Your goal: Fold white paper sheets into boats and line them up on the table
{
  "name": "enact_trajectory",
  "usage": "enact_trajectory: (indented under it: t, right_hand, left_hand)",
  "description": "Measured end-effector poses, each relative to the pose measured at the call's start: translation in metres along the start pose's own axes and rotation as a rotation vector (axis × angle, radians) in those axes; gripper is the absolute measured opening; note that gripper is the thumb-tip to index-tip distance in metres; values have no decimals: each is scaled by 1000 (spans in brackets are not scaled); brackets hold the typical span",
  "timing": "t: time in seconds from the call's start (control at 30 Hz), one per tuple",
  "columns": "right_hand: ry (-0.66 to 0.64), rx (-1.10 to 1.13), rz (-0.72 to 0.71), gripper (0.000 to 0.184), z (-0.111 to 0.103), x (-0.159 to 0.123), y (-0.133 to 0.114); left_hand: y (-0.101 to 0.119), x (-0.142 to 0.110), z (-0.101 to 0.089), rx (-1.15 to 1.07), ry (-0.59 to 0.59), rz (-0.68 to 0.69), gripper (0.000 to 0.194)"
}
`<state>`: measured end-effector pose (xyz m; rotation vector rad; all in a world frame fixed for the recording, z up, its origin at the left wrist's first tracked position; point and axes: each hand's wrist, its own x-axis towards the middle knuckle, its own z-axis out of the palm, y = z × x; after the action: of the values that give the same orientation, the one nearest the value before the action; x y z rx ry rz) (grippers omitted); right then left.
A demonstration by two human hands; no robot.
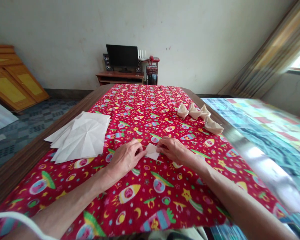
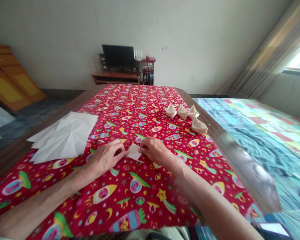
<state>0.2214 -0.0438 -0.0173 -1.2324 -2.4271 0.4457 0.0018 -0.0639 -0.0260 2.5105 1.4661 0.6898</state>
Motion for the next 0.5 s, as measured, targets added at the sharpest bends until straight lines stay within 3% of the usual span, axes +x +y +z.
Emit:
enact_trajectory:
  t: [0.1,0.23,0.33,0.43,0.5]
  right_hand:
    - [79,4,18,14,3,-2,-1]
    - [168,72,151,19,10,0,-6]
    - [208,128,207,22,14,2,-14]
    - [213,171,211,25,15,4,-23]
    - [178,185,218,25,15,4,-28]
  left_hand:
    - [-1,0,-3,-63,35,5,29]
    - [2,3,-4,-157,49,-36,30]
    - [4,8,2,-369,98,-101,27]
    - [6,12,11,-559,124,-180,33]
    - [9,14,14,-519,136,-192,28]
